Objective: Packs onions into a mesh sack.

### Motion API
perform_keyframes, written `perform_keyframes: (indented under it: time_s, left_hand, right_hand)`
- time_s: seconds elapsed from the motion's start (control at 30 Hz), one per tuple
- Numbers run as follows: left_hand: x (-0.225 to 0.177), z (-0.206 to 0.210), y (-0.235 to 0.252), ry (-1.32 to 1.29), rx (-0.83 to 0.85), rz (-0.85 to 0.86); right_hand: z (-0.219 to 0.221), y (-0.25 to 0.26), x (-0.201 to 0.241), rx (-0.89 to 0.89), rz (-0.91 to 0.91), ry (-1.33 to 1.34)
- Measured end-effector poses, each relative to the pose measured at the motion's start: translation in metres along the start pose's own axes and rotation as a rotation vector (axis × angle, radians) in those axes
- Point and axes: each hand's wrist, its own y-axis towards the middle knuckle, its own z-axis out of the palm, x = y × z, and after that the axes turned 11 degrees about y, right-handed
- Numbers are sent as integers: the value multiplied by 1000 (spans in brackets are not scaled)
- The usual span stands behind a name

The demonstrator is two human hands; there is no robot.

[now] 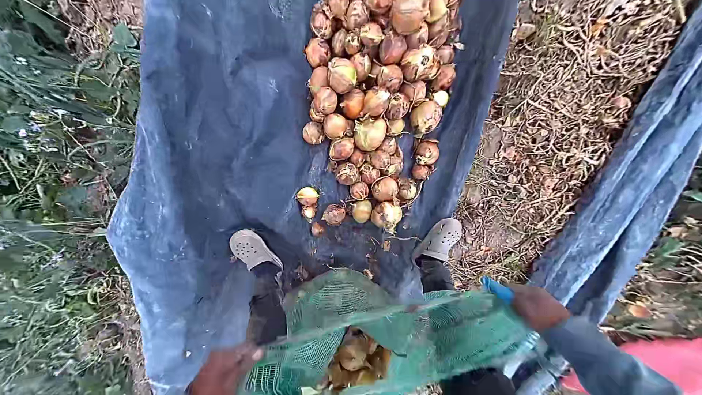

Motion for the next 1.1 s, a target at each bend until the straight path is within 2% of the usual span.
perform_keyframes:
  time_s: [0.07, 0.17, 0.23, 0.3, 0.4, 0.5, 0.57, 0.63, 0.7, 0.83, 0.97, 1.03, 1.1]
  left_hand:
    - [15, 15, 124, 37, 99, -235]
    - [27, 46, 277, 142, 133, -466]
    - [43, 62, 334, 261, 83, -529]
    - [49, 53, 373, 348, 19, -512]
    - [51, 12, 396, 452, -104, -474]
    - [67, -46, 398, 544, -196, -515]
    - [77, -88, 394, 570, -261, -547]
    - [81, -115, 390, 616, -300, -547]
    - [70, -130, 396, 673, -309, -527]
    - [28, -136, 431, 692, -298, -471]
    - [-12, -129, 457, 736, -244, -336]
    - [-30, -125, 470, 724, -230, -316]
    - [-37, -131, 477, 676, -256, -332]
  right_hand:
    - [28, 97, 0, 68, 259, -205]
    - [72, 199, -2, -44, 352, -323]
    - [90, 245, -23, -135, 374, -343]
    - [95, 274, -29, -178, 384, -380]
    - [109, 288, -18, -148, 314, -425]
    - [136, 297, 28, -99, 244, -383]
    - [153, 304, 61, -112, 277, -266]
    - [167, 314, 64, -143, 351, -159]
    - [161, 317, 70, -168, 360, -142]
    - [106, 327, 70, -177, 214, -308]
    - [12, 338, 49, -328, 50, -311]
    - [-28, 354, 68, -385, 0, -393]
    - [-44, 367, 109, -430, 27, -422]
